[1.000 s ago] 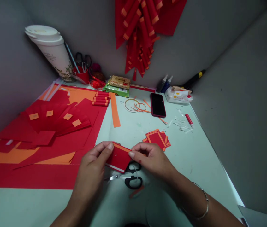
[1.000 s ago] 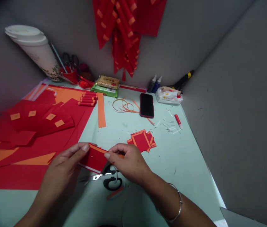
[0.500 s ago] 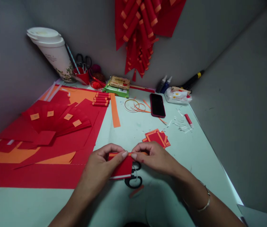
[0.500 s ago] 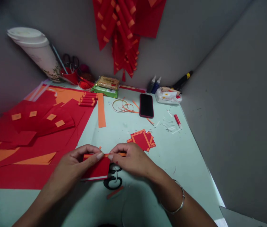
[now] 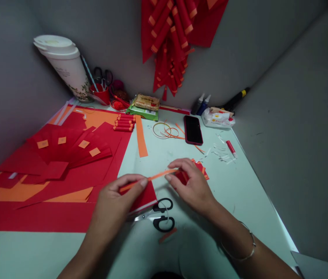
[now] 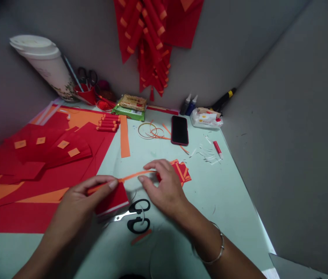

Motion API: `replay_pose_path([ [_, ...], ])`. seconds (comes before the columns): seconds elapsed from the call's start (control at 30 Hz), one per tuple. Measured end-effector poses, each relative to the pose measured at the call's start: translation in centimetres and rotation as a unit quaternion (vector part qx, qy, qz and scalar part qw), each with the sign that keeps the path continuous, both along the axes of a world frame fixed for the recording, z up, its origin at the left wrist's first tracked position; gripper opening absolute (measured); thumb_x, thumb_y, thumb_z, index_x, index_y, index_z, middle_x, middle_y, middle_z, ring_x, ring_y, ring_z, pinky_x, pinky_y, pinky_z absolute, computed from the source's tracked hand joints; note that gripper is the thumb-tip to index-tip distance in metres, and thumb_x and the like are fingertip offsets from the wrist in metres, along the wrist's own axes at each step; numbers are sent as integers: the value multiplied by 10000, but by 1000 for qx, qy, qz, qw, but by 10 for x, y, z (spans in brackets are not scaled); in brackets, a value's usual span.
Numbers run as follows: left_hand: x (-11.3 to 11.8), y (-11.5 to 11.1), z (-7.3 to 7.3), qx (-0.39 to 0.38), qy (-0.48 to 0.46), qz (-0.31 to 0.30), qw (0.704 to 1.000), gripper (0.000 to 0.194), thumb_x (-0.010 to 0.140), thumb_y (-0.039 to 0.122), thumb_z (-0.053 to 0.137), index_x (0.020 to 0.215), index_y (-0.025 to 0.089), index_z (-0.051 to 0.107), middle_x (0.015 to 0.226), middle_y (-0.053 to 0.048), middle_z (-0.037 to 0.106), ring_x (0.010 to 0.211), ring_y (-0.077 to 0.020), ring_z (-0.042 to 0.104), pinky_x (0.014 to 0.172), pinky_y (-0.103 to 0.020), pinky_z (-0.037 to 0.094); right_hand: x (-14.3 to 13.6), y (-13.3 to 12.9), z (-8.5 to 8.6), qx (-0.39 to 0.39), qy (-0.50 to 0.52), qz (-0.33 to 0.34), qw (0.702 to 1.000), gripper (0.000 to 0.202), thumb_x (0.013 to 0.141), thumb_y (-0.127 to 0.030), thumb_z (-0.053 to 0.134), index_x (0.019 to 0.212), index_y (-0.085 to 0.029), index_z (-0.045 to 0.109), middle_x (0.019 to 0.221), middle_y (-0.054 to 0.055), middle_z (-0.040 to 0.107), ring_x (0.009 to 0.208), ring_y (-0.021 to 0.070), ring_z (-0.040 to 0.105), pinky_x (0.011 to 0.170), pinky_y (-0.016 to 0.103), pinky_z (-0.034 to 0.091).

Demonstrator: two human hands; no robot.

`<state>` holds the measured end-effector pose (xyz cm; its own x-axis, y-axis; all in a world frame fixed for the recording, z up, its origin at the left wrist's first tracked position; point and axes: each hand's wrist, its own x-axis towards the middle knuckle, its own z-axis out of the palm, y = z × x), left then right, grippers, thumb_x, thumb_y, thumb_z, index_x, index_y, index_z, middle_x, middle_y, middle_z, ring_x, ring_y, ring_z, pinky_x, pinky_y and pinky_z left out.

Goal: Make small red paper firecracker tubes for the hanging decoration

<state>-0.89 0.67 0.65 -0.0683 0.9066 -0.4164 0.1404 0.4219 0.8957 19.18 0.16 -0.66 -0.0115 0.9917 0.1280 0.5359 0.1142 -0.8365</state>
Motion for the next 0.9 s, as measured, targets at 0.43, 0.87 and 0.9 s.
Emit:
replay_pose_path([
  [0.43,3,10,2,-6,-232,249,940,188,664,205,826,831,223,741,770,36,757,750,-114,689,681,-162,559,-18,-43,2,-6,-302,312,901,202,786,-200,743,926,-195,597,961,60,664,827,210,560,667,318,399],
  [0.87,1,7,8,-8,-231,234,944,132,666,210,816,768,244,738,752,44,748,736,-116,675,678,-166,555,-12,-47,0,-25,-321,295,900,203,805,-185,676,999,-181,618,943,82,644,777,212,553,619,321,376],
  [0.9,1,7,8,-4,-235,237,943,134,664,209,816,768,242,738,748,46,746,732,-112,672,680,-165,555,-7,-45,1,-45,-294,290,909,220,804,-161,637,1022,-191,627,945,75,643,766,201,555,620,312,381],
])
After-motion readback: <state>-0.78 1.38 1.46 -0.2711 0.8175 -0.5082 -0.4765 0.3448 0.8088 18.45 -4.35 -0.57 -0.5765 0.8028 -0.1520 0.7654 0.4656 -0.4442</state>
